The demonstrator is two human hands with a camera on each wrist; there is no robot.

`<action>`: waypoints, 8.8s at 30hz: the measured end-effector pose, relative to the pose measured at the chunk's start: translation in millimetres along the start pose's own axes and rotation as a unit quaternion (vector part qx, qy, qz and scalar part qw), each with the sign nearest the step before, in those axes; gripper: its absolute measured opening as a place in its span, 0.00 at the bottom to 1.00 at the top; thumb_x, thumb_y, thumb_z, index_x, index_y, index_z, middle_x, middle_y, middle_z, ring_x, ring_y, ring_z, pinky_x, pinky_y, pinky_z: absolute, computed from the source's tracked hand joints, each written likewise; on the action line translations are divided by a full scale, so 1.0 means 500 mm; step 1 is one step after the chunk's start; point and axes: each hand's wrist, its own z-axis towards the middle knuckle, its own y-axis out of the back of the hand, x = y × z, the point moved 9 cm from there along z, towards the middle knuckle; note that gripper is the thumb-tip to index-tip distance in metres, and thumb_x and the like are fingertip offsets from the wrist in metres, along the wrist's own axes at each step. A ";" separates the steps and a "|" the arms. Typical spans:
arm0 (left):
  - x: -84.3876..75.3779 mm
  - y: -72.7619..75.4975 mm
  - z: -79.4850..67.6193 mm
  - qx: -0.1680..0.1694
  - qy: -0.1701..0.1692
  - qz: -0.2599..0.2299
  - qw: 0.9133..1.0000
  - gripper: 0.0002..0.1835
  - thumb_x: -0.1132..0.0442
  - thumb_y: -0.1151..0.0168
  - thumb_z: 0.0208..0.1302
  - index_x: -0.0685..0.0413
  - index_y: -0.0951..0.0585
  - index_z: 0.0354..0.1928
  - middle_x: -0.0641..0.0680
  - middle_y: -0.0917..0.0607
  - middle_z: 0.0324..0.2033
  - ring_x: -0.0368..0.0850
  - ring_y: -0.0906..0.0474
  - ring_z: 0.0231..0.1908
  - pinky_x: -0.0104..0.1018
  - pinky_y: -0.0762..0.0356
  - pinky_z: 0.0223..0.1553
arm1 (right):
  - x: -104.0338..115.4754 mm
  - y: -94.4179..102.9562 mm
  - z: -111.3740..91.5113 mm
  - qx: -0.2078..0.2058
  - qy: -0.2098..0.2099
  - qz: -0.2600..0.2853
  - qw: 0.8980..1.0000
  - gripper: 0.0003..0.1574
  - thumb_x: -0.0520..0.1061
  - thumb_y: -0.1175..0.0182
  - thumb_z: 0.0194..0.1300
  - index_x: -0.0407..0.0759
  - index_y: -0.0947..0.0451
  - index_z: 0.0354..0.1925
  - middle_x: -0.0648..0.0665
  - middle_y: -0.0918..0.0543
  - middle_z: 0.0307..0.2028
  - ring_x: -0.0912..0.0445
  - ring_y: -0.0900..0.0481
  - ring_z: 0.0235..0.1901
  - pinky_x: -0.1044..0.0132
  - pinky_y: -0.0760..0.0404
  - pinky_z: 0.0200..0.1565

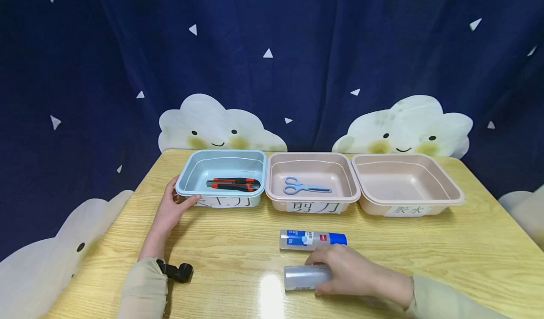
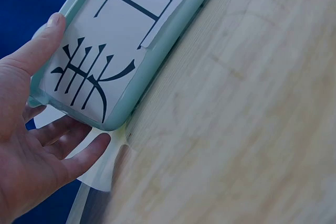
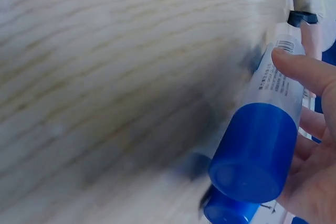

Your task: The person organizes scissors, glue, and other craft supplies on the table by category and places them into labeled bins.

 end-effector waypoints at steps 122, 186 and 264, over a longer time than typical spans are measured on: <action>0.001 -0.004 -0.003 0.008 0.006 -0.005 1.000 0.48 0.52 0.36 0.55 0.43 0.56 0.71 0.60 0.40 0.63 0.54 0.40 0.56 0.40 0.38 0.50 | -0.527 0.289 -0.017 -0.102 -0.192 -0.040 0.975 0.32 0.36 0.29 0.39 0.30 0.24 0.47 0.28 0.26 0.49 0.34 0.28 0.47 0.44 0.34 0.51; 0.013 0.002 -0.004 0.007 0.009 -0.003 1.000 0.49 0.52 0.36 0.55 0.43 0.56 0.71 0.61 0.39 0.63 0.56 0.40 0.57 0.41 0.38 0.51 | -0.097 0.118 0.027 -0.121 0.025 0.020 0.992 0.22 0.49 0.31 0.49 0.47 0.21 0.45 0.53 0.18 0.37 0.60 0.23 0.35 0.64 0.23 0.38; 0.002 -0.003 -0.002 0.009 0.003 -0.009 1.000 0.48 0.52 0.36 0.56 0.43 0.56 0.71 0.60 0.38 0.62 0.52 0.39 0.55 0.32 0.37 0.47 | -0.091 0.240 -0.062 -0.191 0.020 -0.149 0.970 0.34 0.43 0.29 0.44 0.49 0.24 0.53 0.51 0.22 0.41 0.62 0.25 0.34 0.65 0.25 0.33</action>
